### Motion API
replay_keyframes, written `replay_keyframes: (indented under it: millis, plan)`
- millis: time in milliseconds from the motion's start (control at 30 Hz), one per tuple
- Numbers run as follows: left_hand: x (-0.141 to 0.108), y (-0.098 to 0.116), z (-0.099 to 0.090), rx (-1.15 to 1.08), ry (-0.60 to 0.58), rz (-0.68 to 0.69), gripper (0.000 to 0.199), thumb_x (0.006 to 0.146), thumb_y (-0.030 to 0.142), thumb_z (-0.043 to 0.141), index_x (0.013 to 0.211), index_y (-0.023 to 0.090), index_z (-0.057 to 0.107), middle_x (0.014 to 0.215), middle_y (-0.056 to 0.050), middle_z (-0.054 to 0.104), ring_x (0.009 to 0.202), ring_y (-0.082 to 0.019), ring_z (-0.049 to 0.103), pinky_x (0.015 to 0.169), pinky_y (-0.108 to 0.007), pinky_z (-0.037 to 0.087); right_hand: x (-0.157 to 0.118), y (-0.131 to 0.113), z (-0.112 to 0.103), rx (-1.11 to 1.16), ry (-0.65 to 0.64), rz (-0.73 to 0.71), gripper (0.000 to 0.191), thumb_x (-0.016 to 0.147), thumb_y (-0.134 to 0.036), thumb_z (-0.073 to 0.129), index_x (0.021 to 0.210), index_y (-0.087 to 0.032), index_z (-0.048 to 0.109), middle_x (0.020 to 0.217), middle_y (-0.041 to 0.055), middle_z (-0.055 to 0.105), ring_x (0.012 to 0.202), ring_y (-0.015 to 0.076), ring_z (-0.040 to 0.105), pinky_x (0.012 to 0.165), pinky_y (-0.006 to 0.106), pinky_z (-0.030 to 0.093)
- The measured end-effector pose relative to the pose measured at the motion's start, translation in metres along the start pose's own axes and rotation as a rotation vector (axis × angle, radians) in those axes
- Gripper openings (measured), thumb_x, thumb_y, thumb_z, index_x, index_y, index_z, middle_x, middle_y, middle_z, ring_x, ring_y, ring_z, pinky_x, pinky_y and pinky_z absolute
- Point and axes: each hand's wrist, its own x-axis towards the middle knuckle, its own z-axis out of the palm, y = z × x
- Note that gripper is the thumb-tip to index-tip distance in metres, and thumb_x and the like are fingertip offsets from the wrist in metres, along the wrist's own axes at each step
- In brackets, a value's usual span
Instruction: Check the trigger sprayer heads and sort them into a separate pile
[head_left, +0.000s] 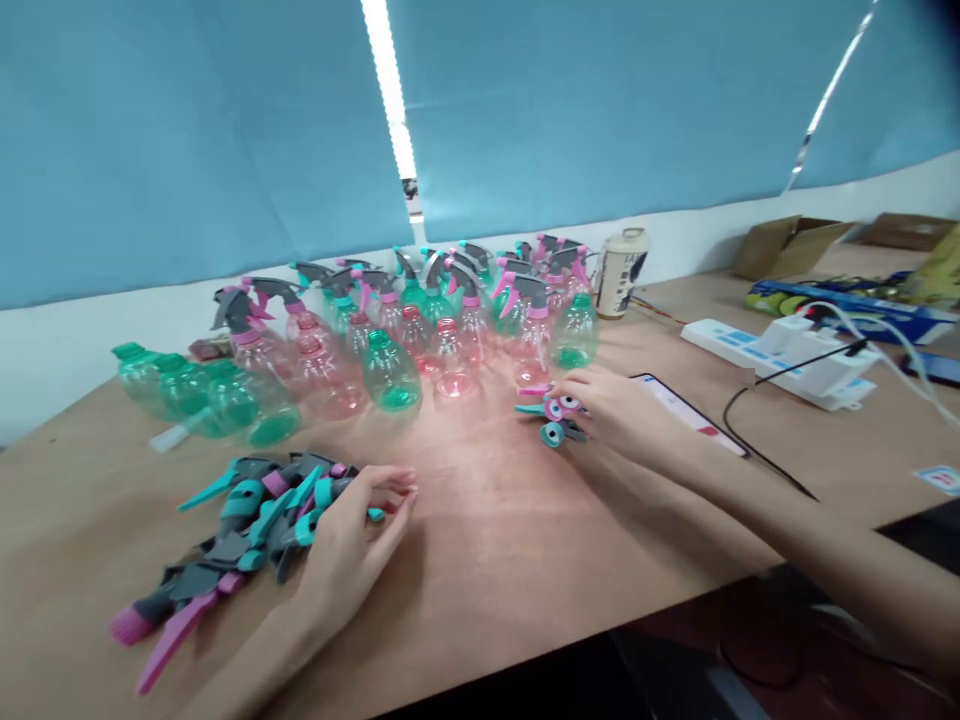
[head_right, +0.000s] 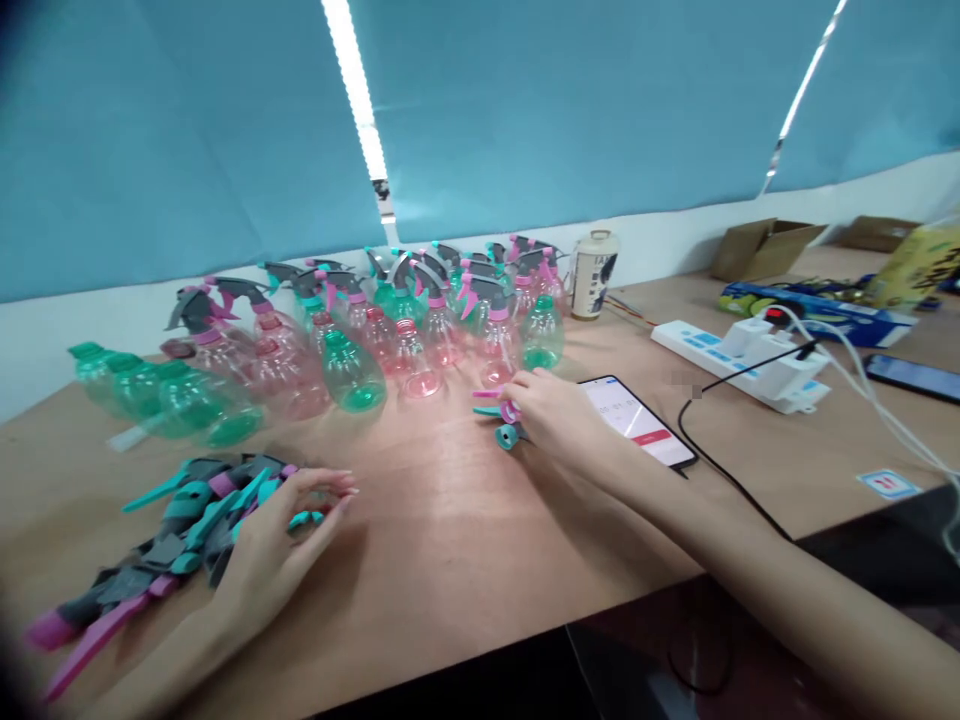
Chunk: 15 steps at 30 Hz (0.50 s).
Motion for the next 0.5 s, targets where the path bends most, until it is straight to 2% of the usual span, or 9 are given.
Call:
replay_keyframes:
  millis: [133,267,367,500]
  plan:
    - [0.009,0.005,0.009,0.065,-0.049,0.057,0.016,0.089,0.03,0.048,0.099,0.02,0.053,0.089,-0.004,0.066,0.07,-0.016,0.066,0.054,-0.025,0.053,-0.005,-0.003,0.011,-0.025,-0.029,0.021,0.016,0.085,-0.016,0.05,0.092,-0.015,0.064,0.095,0.0092,0.066,0.089,0.0244,0.058,0.075,0.035,0.04]
    - [0.018,0.007,0.013,0.165,-0.05,0.155,0.014,0.088,0.03,0.047,0.098,0.02,0.052,0.088,-0.004,0.066,0.069,-0.016,0.066,0.056,-0.026,0.051,-0.01,-0.002,0.009,-0.034,-0.025,0.041,0.016,0.089,-0.022,0.047,0.094,-0.016,0.062,0.097,0.0089,0.067,0.094,0.0254,0.059,0.085,0.041,0.035]
    - [0.021,0.005,0.007,0.239,-0.051,0.17,0.015,0.089,0.031,0.046,0.098,0.021,0.053,0.089,-0.004,0.065,0.073,-0.018,0.065,0.06,-0.028,0.051,-0.012,-0.001,0.005,-0.036,-0.007,0.05,0.018,0.089,-0.026,0.048,0.098,-0.016,0.06,0.1,0.0092,0.067,0.096,0.0258,0.059,0.09,0.044,0.032]
    - [0.02,-0.007,-0.014,0.327,-0.032,0.154,0.016,0.089,0.033,0.045,0.096,0.023,0.055,0.091,-0.003,0.064,0.076,-0.02,0.064,0.065,-0.031,0.05,-0.011,-0.003,0.001,-0.025,0.012,0.034,0.024,0.089,-0.03,0.05,0.106,-0.016,0.058,0.104,0.0101,0.066,0.099,0.0265,0.059,0.091,0.044,0.033]
